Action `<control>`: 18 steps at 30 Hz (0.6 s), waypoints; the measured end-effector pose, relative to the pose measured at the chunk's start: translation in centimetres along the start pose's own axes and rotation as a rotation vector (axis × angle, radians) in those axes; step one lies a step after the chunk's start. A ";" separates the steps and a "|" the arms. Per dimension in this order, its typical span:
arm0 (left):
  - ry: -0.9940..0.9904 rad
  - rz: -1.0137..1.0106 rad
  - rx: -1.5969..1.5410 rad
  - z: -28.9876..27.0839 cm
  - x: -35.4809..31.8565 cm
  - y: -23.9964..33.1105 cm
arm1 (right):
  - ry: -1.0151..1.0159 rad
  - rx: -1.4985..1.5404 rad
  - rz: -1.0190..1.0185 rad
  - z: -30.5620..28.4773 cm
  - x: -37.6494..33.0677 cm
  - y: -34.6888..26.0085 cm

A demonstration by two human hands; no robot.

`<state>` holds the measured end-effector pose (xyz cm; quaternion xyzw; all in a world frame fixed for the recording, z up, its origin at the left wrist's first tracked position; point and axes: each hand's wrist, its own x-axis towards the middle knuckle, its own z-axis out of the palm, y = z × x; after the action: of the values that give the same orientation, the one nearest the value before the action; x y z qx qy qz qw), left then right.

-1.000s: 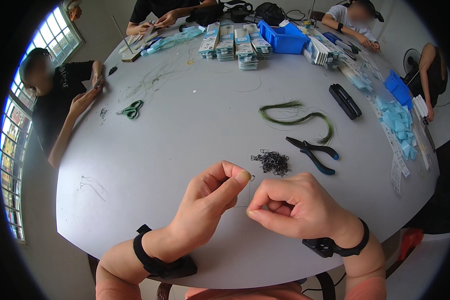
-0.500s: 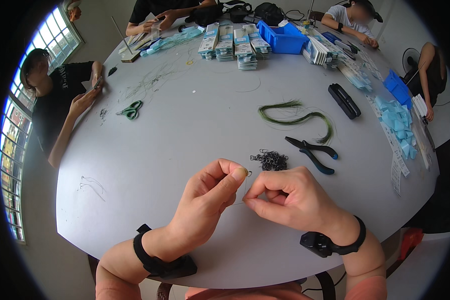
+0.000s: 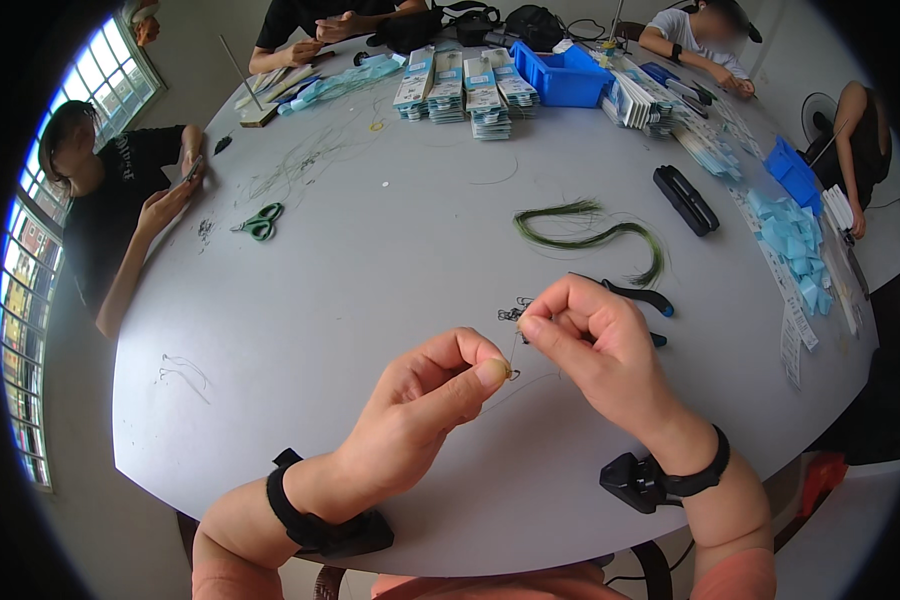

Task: Assembling fishing hooks with small plastic lure components and metal rings.

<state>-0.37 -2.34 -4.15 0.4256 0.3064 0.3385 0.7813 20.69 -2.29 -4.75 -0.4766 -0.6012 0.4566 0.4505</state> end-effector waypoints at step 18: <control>0.065 -0.015 0.067 0.0 0.1 0.1 | 0.151 0.218 -0.065 -0.4 -0.4 -1.1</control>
<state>-0.38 -2.24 -4.13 0.4380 0.3460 0.3356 0.7588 20.97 -2.74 -3.66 -0.4381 -0.5274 0.4673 0.5582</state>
